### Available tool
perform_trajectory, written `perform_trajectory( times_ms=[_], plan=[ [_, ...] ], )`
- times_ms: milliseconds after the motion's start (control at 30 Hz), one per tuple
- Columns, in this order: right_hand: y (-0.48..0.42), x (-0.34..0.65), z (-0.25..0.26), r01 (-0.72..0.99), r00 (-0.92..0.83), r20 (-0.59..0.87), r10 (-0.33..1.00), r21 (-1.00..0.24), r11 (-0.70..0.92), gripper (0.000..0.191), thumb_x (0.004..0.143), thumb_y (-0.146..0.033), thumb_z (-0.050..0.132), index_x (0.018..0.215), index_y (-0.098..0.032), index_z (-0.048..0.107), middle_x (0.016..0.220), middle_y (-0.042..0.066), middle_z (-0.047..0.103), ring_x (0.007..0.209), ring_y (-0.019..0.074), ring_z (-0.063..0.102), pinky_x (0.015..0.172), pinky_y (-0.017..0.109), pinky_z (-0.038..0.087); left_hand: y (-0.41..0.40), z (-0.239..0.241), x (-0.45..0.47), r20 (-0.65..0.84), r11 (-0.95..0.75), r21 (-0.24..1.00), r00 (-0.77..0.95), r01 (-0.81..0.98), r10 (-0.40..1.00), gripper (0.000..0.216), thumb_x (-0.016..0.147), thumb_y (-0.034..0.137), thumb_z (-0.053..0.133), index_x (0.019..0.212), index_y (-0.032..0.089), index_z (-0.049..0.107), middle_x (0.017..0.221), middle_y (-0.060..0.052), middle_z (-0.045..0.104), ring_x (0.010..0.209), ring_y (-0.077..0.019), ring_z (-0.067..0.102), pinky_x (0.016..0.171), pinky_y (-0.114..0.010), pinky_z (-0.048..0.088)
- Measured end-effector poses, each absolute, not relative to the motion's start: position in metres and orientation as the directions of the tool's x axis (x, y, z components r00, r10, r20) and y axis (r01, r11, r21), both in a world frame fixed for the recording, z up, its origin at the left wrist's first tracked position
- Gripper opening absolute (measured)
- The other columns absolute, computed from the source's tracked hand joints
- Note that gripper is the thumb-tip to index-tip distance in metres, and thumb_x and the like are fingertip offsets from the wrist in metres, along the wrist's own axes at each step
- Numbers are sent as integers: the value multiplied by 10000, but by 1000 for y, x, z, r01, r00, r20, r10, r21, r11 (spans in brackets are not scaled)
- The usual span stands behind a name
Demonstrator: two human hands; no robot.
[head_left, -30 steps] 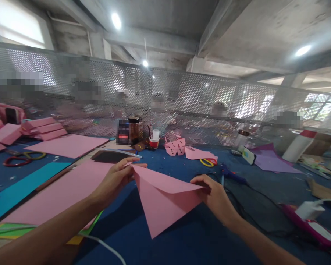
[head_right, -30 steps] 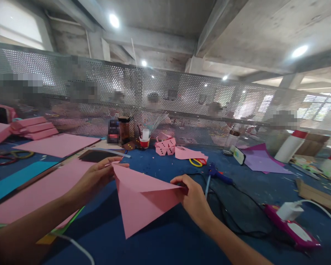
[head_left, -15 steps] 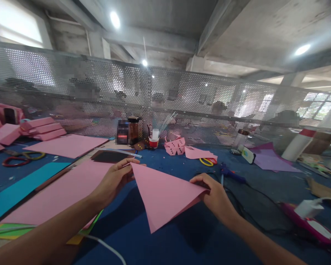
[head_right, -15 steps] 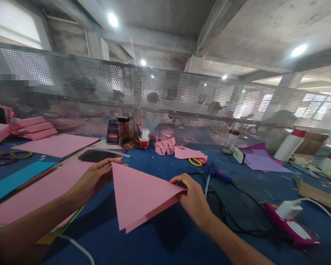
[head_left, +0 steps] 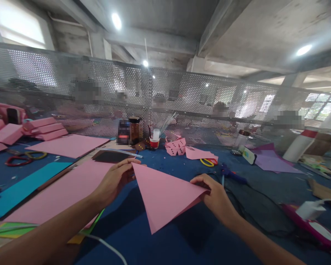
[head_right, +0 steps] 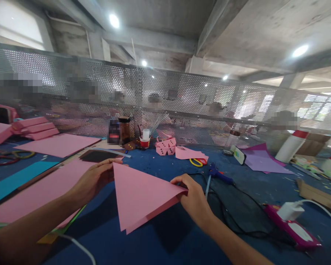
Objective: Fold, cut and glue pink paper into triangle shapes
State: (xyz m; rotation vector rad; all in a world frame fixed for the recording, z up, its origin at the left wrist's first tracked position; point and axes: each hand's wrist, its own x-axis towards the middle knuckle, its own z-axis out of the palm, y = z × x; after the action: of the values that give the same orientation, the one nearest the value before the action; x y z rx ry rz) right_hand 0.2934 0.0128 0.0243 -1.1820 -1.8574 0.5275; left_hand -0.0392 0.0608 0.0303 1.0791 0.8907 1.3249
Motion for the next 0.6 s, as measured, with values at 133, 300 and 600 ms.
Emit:
perform_trajectory(
  times_ms=[133,300,600],
  plan=[
    [12,292,26,526,-189,437,880,-711,466,439,655,-28,437,964,-223,680,998,24,689,957,203,626,866,337,464,60,33,-38,75,-45,947,82,-318,994,232,844,346,681,1022,196,673,1027,-72,749,918,-213,690,811,-314,532],
    [13,293,26,538,-184,452,873,-697,474,460,637,-25,429,968,-227,677,1000,22,688,964,202,627,866,333,467,61,36,-35,50,-16,953,107,-303,993,237,850,384,673,967,178,680,985,-75,730,884,-215,674,766,-309,537],
    [12,293,28,550,-206,411,888,-702,452,508,633,-13,428,1024,-231,667,1053,22,691,997,203,631,885,336,472,63,28,-39,76,-66,981,52,-182,996,257,798,421,776,890,192,706,908,-16,667,822,-148,610,732,-244,520]
  ],
)
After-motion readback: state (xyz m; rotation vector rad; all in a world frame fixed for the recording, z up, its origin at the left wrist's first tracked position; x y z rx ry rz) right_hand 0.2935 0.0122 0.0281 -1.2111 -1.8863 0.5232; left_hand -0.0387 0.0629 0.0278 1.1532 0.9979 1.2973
